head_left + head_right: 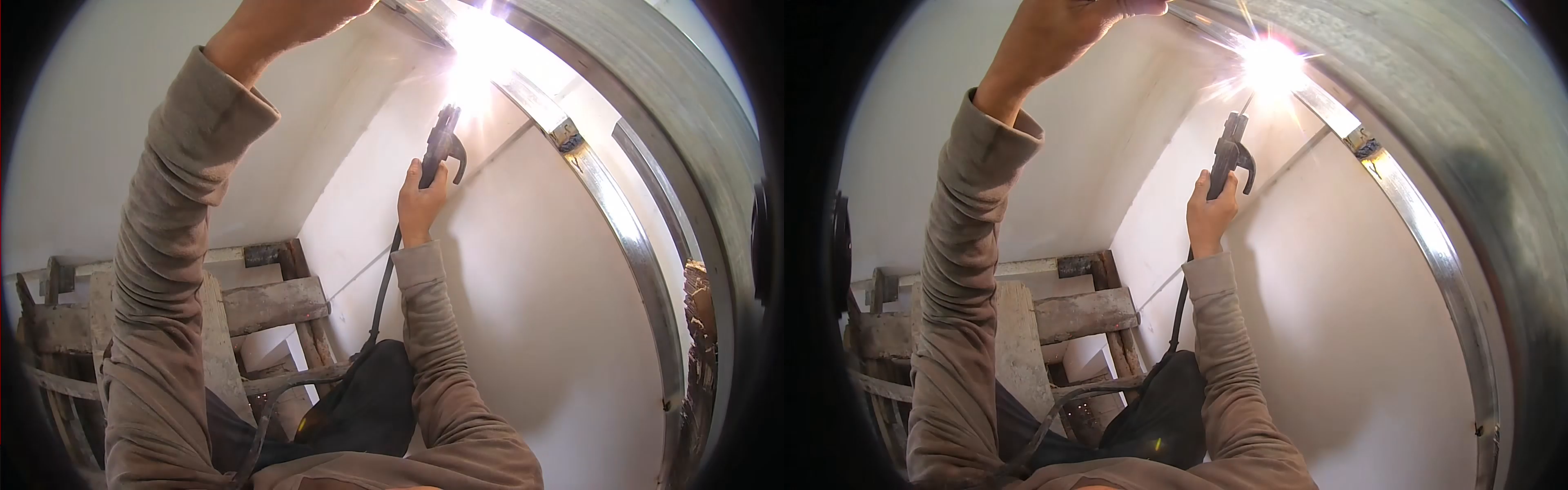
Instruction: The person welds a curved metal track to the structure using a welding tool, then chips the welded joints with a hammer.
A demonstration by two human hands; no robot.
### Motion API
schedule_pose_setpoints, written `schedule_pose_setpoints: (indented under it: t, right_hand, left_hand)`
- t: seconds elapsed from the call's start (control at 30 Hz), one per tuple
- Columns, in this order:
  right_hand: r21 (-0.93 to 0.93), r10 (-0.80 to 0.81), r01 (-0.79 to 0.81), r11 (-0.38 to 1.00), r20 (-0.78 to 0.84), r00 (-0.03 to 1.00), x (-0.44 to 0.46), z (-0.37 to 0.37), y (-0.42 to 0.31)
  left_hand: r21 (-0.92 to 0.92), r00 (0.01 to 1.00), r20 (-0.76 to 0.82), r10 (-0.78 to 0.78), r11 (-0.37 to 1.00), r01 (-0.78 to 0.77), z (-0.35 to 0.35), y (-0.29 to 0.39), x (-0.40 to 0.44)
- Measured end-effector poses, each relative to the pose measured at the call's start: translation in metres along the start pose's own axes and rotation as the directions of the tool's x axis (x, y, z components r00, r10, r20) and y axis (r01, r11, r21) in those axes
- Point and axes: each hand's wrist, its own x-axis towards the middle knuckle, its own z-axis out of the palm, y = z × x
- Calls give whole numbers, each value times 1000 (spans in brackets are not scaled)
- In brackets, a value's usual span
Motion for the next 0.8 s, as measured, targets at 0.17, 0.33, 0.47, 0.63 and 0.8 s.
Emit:
schedule_pose_setpoints:
  t: [0.17,0.33,0.47,0.63,0.8]
  right_hand:
    - [2,10,-10,1000,9,1000,4,1,1]
    - [-27,68,-67,997,29,997,7,0,-1]
    - [-9,70,-70,998,35,997,9,-1,-3]
    - [47,-29,30,998,-11,1000,11,-3,-19]
    - [139,30,-34,990,28,999,10,-4,-18]
  left_hand:
    - [150,998,-1,65,986,-65,0,-1,4]
    - [23,998,21,58,998,-59,2,-9,9]
    - [-93,993,-2,115,989,-115,8,-25,14]
    - [-60,982,-30,188,980,-189,3,-26,9]
    - [102,981,-1,193,976,-192,0,5,-5]
